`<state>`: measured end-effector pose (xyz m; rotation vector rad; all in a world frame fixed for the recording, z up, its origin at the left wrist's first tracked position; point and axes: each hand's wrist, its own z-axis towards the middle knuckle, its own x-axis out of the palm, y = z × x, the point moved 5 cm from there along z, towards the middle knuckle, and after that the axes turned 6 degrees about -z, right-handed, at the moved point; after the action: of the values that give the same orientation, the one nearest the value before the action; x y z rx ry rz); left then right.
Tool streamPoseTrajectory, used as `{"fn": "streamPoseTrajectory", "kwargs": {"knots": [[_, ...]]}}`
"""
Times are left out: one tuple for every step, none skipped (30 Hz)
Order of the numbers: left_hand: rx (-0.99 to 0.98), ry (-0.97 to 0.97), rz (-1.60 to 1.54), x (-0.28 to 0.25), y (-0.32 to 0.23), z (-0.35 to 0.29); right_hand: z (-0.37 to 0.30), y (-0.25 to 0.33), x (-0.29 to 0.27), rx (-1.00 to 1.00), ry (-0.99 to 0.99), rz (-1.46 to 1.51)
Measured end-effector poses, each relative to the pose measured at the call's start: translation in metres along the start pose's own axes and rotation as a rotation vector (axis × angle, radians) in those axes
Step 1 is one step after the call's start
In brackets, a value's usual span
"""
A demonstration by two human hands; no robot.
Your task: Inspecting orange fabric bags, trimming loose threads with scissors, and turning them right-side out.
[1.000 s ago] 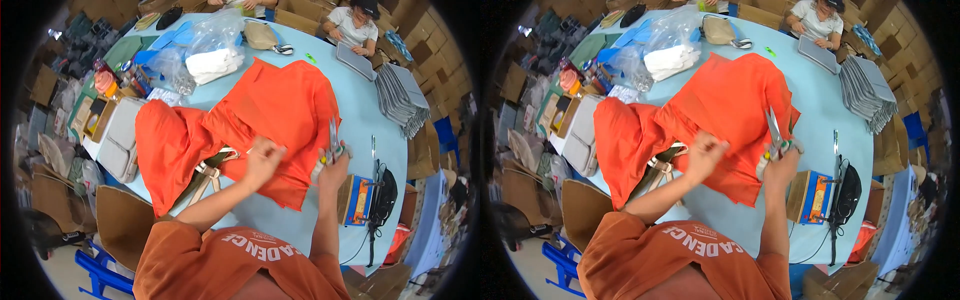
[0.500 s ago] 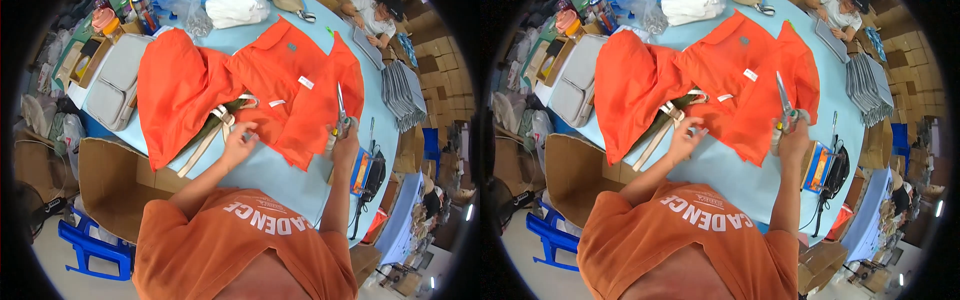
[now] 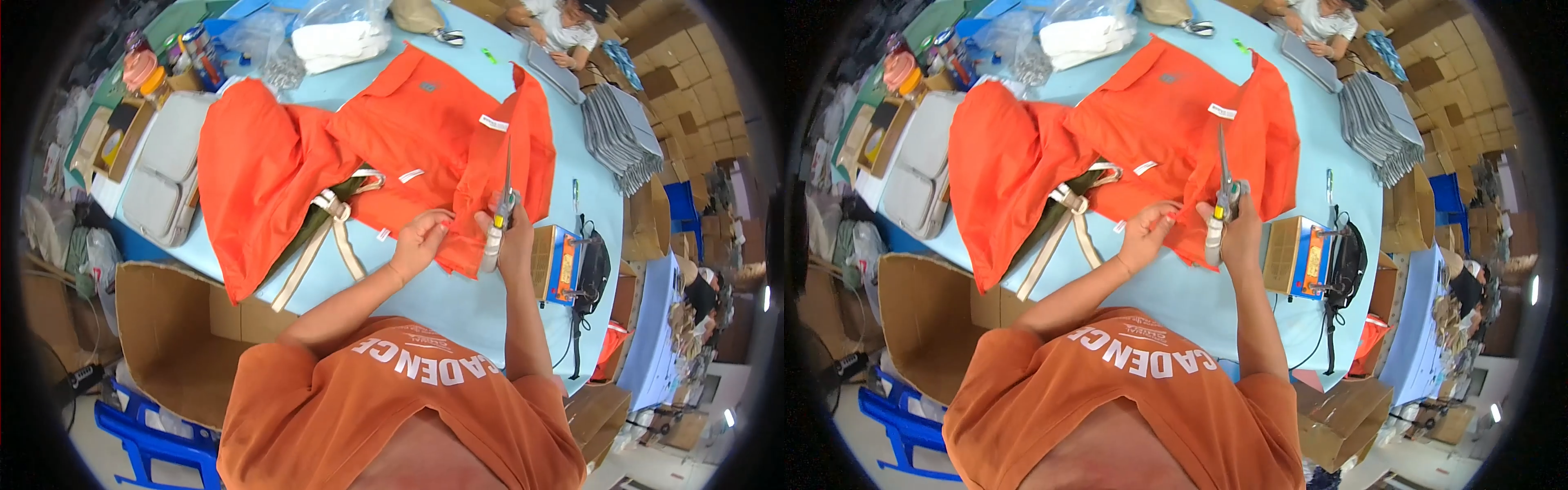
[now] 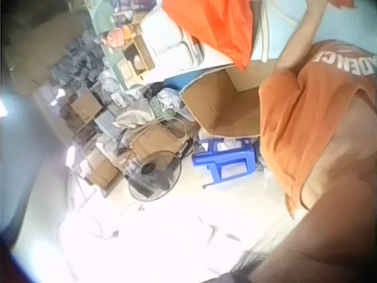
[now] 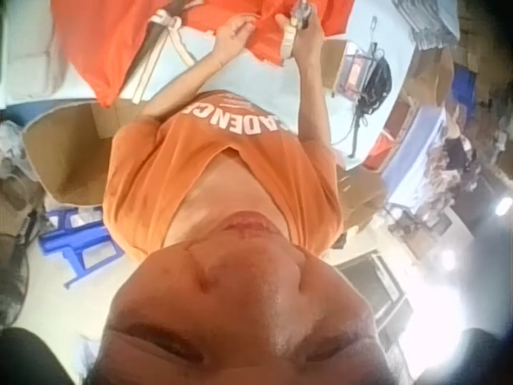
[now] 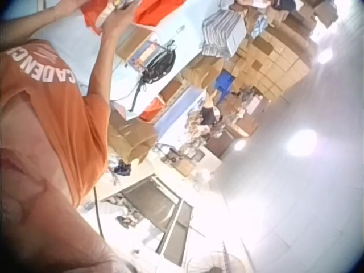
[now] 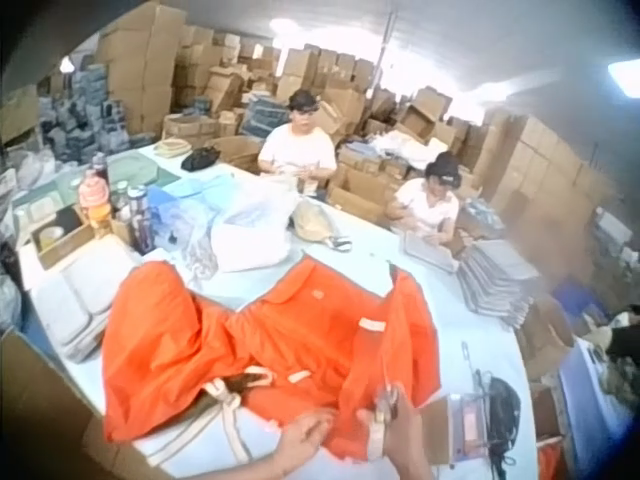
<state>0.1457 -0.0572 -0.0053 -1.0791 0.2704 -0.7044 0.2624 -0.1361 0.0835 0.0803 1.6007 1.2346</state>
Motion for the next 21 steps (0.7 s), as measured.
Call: {"fn": "streamPoseTrajectory", "kwargs": {"knots": [[-0.148, -0.064, -0.136, 0.000, -0.004, 0.012, 0.009, 0.003, -0.005, -0.001, -0.024, 0.007], [-0.285, -0.117, -0.276, 0.005, -0.011, 0.025, 0.016, 0.006, -0.013, 0.032, -0.022, 0.195], [-0.256, -0.086, -0.282, 0.011, -0.026, 0.042, 0.021, 0.009, -0.023, 0.058, -0.018, 0.386], [-0.180, -0.119, -0.226, 0.011, -0.038, 0.060, 0.026, 0.015, -0.034, -0.028, -0.058, 0.267], [-0.101, -0.150, -0.175, 0.011, -0.051, 0.078, 0.029, 0.014, -0.046, -0.035, -0.090, 0.277], [-0.020, -0.108, -0.116, 0.015, -0.065, 0.095, 0.030, 0.010, -0.059, -0.047, -0.117, 0.336], [0.001, -0.080, -0.117, 0.019, -0.079, 0.108, 0.029, 0.007, -0.071, -0.060, -0.142, 0.400], [0.067, -0.059, -0.016, 0.018, -0.097, 0.119, 0.019, 0.029, -0.085, -0.067, -0.113, 0.109], [0.132, -0.039, 0.084, 0.020, -0.110, 0.128, 0.012, 0.028, -0.093, -0.074, -0.128, 0.126], [0.082, -0.039, 0.138, 0.019, -0.116, 0.133, 0.004, 0.024, -0.095, -0.036, 0.022, 0.341], [0.094, -0.027, 0.149, 0.021, -0.116, 0.134, -0.006, 0.020, -0.093, 0.007, 0.177, 0.554], [0.048, -0.015, 0.162, 0.023, -0.110, 0.134, -0.013, 0.018, -0.096, 0.002, 0.170, 0.570], [-0.004, 0.002, 0.170, 0.026, -0.103, 0.132, -0.024, 0.014, -0.092, 0.058, 0.335, 0.652], [-0.004, 0.017, 0.177, 0.030, -0.096, 0.128, -0.036, 0.011, -0.084, 0.113, 0.505, 0.730], [-0.077, 0.040, 0.087, 0.035, -0.086, 0.123, -0.044, 0.009, -0.081, 0.118, 0.499, 0.742], [-0.151, 0.058, -0.004, 0.038, -0.079, 0.120, -0.054, 0.007, -0.076, 0.167, 0.529, 0.727], [-0.156, 0.066, -0.005, 0.042, -0.077, 0.120, -0.063, 0.004, -0.074, 0.220, 0.558, 0.705], [-0.079, 0.130, 0.000, 0.047, -0.080, 0.120, -0.069, -0.012, -0.063, 0.226, 0.671, 0.784], [-0.001, 0.189, 0.005, 0.053, -0.082, 0.120, -0.073, -0.019, -0.059, 0.233, 0.668, 0.783], [-0.006, 0.190, -0.001, 0.053, -0.076, 0.120, -0.077, -0.021, -0.055, 0.223, 0.680, 0.813], [-0.121, 0.260, -0.100, 0.056, -0.061, 0.118, -0.080, -0.021, -0.052, 0.213, 0.690, 0.842]]}}
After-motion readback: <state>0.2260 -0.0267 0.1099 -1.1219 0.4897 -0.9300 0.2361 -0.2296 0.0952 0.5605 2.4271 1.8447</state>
